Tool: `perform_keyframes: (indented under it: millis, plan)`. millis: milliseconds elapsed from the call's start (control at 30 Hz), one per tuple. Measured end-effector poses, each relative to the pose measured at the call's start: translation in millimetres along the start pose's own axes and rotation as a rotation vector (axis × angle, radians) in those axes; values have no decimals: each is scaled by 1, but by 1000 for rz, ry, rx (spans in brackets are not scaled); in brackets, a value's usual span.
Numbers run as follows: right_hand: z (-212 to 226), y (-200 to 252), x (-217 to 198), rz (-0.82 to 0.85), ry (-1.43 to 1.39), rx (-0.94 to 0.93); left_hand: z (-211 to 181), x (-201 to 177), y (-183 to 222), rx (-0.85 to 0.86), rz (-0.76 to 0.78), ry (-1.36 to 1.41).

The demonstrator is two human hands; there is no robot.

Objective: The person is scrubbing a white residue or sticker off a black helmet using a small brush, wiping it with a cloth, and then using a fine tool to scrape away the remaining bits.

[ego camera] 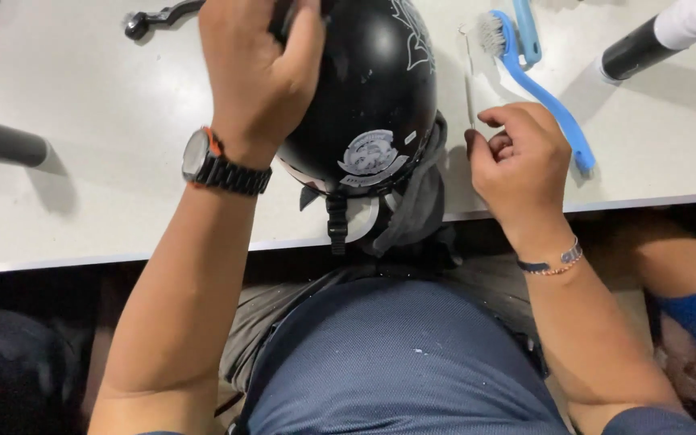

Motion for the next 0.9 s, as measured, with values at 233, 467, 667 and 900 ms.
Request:
perform_keyframes:
  millis: [233,467,667,900]
  plan:
    - [-38,-33,28,113,130,34,-31,-16,81,-177,-118,49]
    - [-50,-36,49,247,185,90,-57,-2,127,-114,29,-173]
    - [-35,-12,22,382,67,355,-72,12,121,-13,102,-270]
    - [-17,54,-16,237,-566,510,-75,20,117,77,86,-366]
Point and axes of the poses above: each hand's wrist, its own y-axis away from the middle knuckle, its own x-axis out of the palm, z = x × y, the point moved 7 cm from there along -y, towards the middle knuckle, and after that the axes turned 11 degrees about z, right-handed, at the moved point
